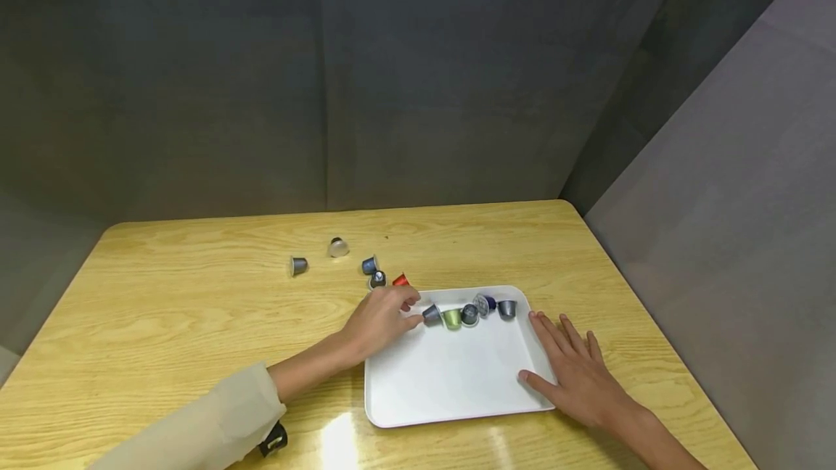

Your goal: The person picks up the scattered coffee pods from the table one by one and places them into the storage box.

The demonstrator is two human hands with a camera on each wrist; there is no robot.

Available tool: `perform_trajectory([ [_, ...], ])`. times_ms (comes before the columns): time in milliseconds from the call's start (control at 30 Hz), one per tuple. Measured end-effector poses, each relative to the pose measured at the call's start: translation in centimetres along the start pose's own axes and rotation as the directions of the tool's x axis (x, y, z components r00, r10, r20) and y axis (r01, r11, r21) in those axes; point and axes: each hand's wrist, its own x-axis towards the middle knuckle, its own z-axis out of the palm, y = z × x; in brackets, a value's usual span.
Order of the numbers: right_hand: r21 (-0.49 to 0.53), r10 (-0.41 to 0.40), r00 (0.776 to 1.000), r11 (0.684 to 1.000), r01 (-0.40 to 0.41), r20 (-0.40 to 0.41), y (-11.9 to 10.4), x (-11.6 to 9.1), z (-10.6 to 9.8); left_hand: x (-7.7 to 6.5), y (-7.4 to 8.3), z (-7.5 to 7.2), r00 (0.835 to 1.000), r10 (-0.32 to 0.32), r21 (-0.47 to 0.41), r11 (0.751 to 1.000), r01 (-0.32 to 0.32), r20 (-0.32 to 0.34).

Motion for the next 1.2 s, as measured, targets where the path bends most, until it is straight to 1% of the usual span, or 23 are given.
perform_trajectory([
  [200,0.002,-0.002,1.0,1.0,0.002,-0.001,-0.1,0.1,0.0,-0.6,-0.5,-1.8,0.999,0.001,-0.022,1.0,-0.001,-0.038],
  [333,0.011,0.001,1.0,1.0,-0.001,0.001,-0.2,0.1,-0.1,-1.0,-1.5,-3.3,0.998,-0.001,-0.057,0.998,-0.003,-0.068],
  [500,0.01,0.003,1.0,1.0,-0.003,-0.006,-0.2,0.2,0.0,-1.6,-3.1,-5.5,0.996,-0.016,-0.093,0.996,0.008,-0.086],
  [700,0.013,0.01,1.0,1.0,-0.01,-0.004,-0.1,0.2,0.3,-2.0,-5.5,-8.3,0.993,0.01,-0.039,0.999,-0.014,-0.121],
  [833,0.016,0.012,1.0,1.0,-0.012,-0.002,0.0,0.2,0.2,-2.3,-7.2,-9.9,0.992,-0.017,-0.021,1.0,0.014,-0.128],
  [1000,0.02,0.006,1.0,1.0,-0.006,-0.006,0.0,0.2,0.2,-2.6,-9.2,-11.6,0.992,-0.091,0.013,0.996,0.092,-0.086],
  [1100,0.017,0.003,1.0,1.0,-0.003,-0.01,0.0,0.2,0.3,-2.7,-10.3,-12.2,0.991,-0.119,0.046,0.991,0.122,-0.06],
  [1200,0.012,0.009,1.0,1.0,-0.009,-0.007,-0.1,0.1,0.3,-2.6,-11.3,-12.7,0.987,-0.156,0.058,0.986,0.158,-0.039],
])
